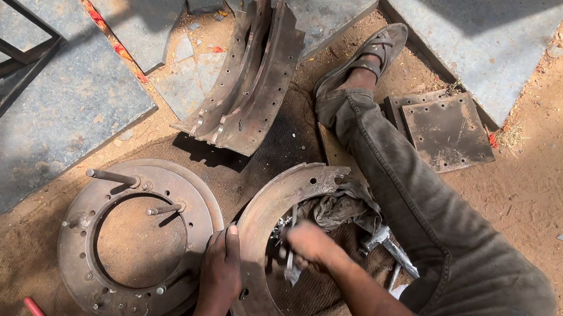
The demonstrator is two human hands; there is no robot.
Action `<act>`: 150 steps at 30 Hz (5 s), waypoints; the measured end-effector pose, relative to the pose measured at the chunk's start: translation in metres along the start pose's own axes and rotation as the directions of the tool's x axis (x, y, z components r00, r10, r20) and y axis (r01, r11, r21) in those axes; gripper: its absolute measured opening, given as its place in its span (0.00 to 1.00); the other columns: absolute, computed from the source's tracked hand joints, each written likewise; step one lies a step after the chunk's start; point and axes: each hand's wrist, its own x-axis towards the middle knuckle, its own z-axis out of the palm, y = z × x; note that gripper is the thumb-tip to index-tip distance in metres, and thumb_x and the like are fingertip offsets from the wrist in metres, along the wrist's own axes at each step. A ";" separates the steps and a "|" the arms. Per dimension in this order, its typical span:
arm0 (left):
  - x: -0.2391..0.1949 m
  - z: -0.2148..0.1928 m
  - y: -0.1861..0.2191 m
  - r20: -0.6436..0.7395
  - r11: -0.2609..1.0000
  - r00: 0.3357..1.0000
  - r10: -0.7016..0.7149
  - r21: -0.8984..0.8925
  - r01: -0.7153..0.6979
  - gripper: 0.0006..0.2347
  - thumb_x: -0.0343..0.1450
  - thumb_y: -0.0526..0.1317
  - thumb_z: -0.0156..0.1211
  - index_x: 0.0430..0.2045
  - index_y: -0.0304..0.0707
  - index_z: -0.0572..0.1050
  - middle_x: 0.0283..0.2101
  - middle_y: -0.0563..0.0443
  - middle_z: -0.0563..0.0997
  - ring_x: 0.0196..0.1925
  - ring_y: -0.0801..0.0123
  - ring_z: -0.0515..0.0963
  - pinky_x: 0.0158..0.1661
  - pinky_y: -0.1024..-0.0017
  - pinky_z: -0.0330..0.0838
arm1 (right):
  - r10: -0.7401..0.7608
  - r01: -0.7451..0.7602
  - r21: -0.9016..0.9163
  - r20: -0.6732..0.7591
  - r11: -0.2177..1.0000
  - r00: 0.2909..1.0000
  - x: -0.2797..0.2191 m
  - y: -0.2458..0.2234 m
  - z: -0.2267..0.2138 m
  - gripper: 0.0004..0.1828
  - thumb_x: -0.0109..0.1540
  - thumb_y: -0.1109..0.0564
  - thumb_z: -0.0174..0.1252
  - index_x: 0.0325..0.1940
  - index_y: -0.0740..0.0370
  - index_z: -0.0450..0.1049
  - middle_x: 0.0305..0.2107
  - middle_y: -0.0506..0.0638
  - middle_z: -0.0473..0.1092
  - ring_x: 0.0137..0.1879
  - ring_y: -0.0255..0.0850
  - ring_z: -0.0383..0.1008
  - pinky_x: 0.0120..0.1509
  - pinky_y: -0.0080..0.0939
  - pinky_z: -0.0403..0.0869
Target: The person sits on the ground and cleans a curved metal brake drum using a cloth and a metal scraper. They wipe the surface repeatedly, scrape off debris, and handle small metal shavings. Another person is visible nearby holding a phone.
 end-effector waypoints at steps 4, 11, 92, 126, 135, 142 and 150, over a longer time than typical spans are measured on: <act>-0.001 -0.001 0.006 0.098 0.978 0.974 -0.205 -0.014 0.208 0.27 0.80 0.53 0.31 0.45 0.25 0.76 0.47 0.31 0.79 0.49 0.46 0.80 0.54 0.54 0.72 | -0.089 0.074 -0.295 -0.040 0.953 0.995 0.017 0.005 -0.013 0.20 0.67 0.52 0.44 0.31 0.63 0.78 0.21 0.50 0.75 0.23 0.34 0.72 0.33 0.39 0.72; -0.004 0.002 -0.003 0.029 0.994 0.995 -0.092 -0.059 0.094 0.25 0.80 0.52 0.35 0.42 0.22 0.73 0.43 0.29 0.78 0.44 0.43 0.79 0.48 0.54 0.73 | -0.111 0.043 -0.381 -0.158 0.923 0.981 0.065 0.041 -0.026 0.17 0.66 0.55 0.49 0.33 0.71 0.77 0.23 0.53 0.69 0.26 0.41 0.69 0.34 0.50 0.74; 0.000 0.000 0.000 0.059 0.993 0.991 -0.120 0.003 0.120 0.29 0.78 0.55 0.30 0.57 0.27 0.70 0.59 0.31 0.72 0.63 0.42 0.71 0.63 0.55 0.63 | 0.122 0.008 0.294 -0.422 0.956 0.898 0.005 0.017 -0.049 0.14 0.68 0.48 0.51 0.39 0.62 0.67 0.16 0.48 0.61 0.19 0.39 0.61 0.21 0.41 0.62; 0.001 0.007 -0.010 0.050 0.994 0.993 -0.106 -0.015 0.107 0.31 0.78 0.58 0.30 0.61 0.26 0.67 0.64 0.27 0.66 0.67 0.38 0.66 0.64 0.51 0.60 | 0.073 0.087 0.372 -0.395 0.924 0.916 0.028 0.031 -0.053 0.14 0.67 0.59 0.44 0.38 0.67 0.74 0.17 0.50 0.66 0.19 0.39 0.64 0.19 0.40 0.63; 0.000 -0.001 0.005 0.094 0.976 0.975 -0.200 -0.061 0.207 0.31 0.76 0.59 0.31 0.57 0.30 0.70 0.54 0.31 0.74 0.57 0.43 0.76 0.57 0.53 0.69 | 0.101 0.166 0.498 -0.466 0.851 0.879 0.039 0.035 -0.055 0.21 0.72 0.48 0.48 0.34 0.65 0.75 0.17 0.49 0.68 0.21 0.39 0.67 0.21 0.42 0.66; 0.000 0.000 0.003 0.097 0.979 0.976 -0.194 -0.051 0.199 0.32 0.76 0.60 0.30 0.58 0.29 0.70 0.55 0.31 0.73 0.59 0.43 0.75 0.58 0.53 0.69 | -0.465 -0.022 -0.802 -0.368 0.596 0.805 0.093 0.104 -0.087 0.04 0.55 0.63 0.59 0.33 0.59 0.79 0.20 0.42 0.74 0.23 0.30 0.74 0.23 0.33 0.75; 0.004 0.001 0.006 0.100 0.981 0.977 -0.187 -0.037 0.192 0.31 0.77 0.59 0.29 0.57 0.29 0.71 0.55 0.31 0.73 0.59 0.42 0.74 0.59 0.53 0.68 | 0.173 -0.130 0.137 -0.373 0.982 0.911 0.051 0.058 -0.068 0.19 0.72 0.53 0.45 0.38 0.69 0.74 0.18 0.53 0.70 0.20 0.40 0.72 0.21 0.42 0.71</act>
